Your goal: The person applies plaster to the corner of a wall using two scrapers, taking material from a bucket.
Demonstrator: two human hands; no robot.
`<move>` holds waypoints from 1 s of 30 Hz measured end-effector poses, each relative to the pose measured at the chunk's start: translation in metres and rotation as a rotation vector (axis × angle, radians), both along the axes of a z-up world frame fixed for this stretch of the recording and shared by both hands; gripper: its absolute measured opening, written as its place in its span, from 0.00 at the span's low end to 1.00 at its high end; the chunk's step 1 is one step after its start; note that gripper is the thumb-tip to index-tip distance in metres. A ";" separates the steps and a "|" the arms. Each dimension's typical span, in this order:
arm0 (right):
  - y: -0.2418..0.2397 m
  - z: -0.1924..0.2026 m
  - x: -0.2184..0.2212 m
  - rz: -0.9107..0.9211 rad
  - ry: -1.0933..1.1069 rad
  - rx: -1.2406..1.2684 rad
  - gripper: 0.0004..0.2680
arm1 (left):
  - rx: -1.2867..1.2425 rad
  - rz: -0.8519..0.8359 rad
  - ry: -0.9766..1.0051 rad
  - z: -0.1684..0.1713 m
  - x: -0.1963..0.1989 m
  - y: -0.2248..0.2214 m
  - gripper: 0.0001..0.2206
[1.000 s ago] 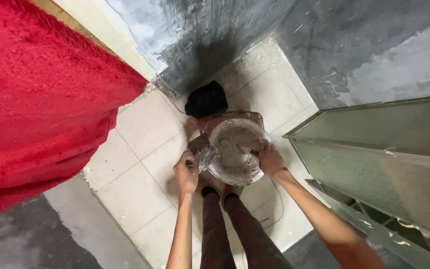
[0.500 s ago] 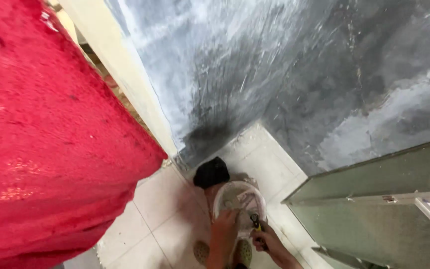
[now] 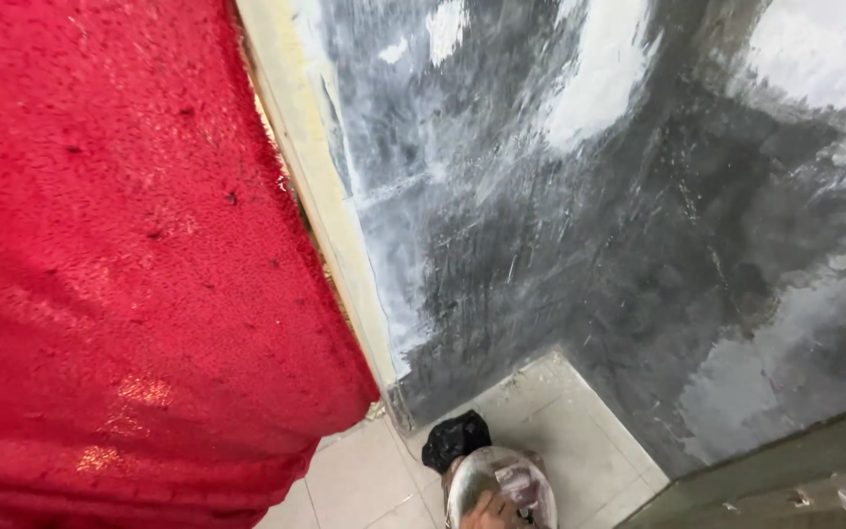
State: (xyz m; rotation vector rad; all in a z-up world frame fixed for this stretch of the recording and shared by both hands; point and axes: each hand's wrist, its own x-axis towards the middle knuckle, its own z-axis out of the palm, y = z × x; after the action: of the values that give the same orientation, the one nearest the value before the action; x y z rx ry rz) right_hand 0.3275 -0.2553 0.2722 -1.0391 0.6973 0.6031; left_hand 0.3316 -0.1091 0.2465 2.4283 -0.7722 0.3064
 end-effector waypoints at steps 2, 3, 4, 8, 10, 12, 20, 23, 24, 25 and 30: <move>-0.004 0.010 0.006 0.034 -0.005 -0.021 0.08 | 0.047 0.033 0.046 0.005 -0.004 -0.010 0.15; -0.006 0.014 0.008 0.051 -0.004 -0.030 0.08 | 0.067 0.047 0.067 0.012 0.002 -0.009 0.16; -0.007 0.018 0.013 0.070 -0.006 -0.037 0.08 | 0.079 0.064 0.073 0.020 0.009 -0.008 0.16; -0.003 0.032 0.042 0.131 -0.019 -0.068 0.08 | 0.123 0.112 0.109 0.058 0.030 -0.001 0.20; 0.001 0.036 0.052 0.157 -0.037 -0.074 0.08 | 0.142 0.139 0.117 0.068 0.034 0.001 0.22; 0.001 0.034 0.055 0.180 -0.066 -0.083 0.08 | 0.164 0.168 0.113 0.065 0.034 -0.001 0.24; -0.039 -0.022 -0.089 0.166 -0.086 -0.095 0.10 | 0.306 0.187 0.313 0.040 -0.094 -0.036 0.31; -0.038 -0.020 -0.108 0.085 -0.109 -0.003 0.10 | 0.344 0.150 0.345 0.055 -0.114 -0.033 0.32; -0.036 -0.018 -0.112 0.086 -0.101 -0.036 0.10 | 0.331 0.143 0.264 0.058 -0.116 -0.034 0.32; -0.033 -0.016 -0.118 0.088 -0.094 -0.069 0.10 | 0.344 0.140 0.289 0.059 -0.119 -0.035 0.31; -0.023 -0.022 -0.146 0.045 -0.148 -0.076 0.10 | 0.449 0.095 0.374 0.059 -0.129 -0.035 0.37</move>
State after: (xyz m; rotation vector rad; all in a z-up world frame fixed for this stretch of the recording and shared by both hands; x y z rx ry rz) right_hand 0.1815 -0.2787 0.2502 -1.1607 0.5715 0.5354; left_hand 0.2021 -0.1444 0.3052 2.8226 -0.6049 -0.3160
